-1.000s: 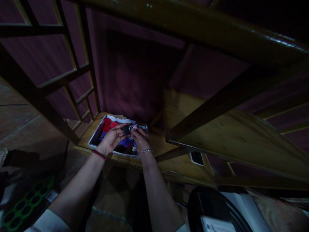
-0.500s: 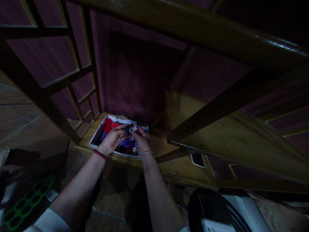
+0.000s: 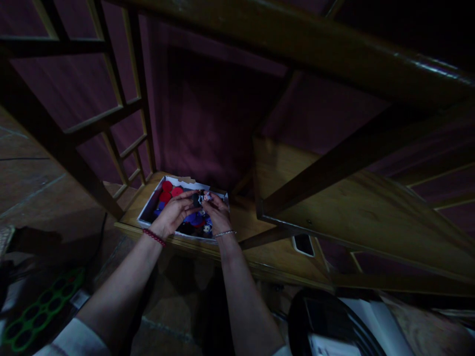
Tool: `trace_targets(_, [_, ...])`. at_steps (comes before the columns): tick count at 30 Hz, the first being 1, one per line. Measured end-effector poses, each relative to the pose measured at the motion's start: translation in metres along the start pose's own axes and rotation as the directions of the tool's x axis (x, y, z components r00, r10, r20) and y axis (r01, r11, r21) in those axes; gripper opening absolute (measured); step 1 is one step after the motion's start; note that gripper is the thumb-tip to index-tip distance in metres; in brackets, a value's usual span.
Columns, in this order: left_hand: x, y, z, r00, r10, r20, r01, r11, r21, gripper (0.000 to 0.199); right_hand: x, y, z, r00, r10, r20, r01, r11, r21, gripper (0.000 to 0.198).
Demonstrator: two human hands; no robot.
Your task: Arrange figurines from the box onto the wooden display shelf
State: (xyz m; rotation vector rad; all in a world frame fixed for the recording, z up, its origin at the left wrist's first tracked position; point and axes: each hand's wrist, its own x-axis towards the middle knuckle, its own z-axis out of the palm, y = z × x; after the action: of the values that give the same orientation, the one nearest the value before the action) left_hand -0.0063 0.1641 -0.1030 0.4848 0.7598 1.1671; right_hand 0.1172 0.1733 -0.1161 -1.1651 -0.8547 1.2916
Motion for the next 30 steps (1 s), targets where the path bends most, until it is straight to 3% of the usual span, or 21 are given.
trace_targets(16, [0.0009, -0.001, -0.001, 0.999, -0.024, -0.043, 0.024, 1.0, 0.001, 0.03, -0.0023, -0.0023, -0.0006, 1.0, -0.001, 0.003, 0.001, 1.0, 0.007, 0.032])
trace_targets(30, [0.0022, 0.0008, -0.0046, 0.997, -0.072, -0.033, 0.073, 0.997, 0.004, 0.031, -0.0005, -0.0011, -0.0006, 1.0, 0.009, 0.006, -0.009, 1.0, 0.02, 0.032])
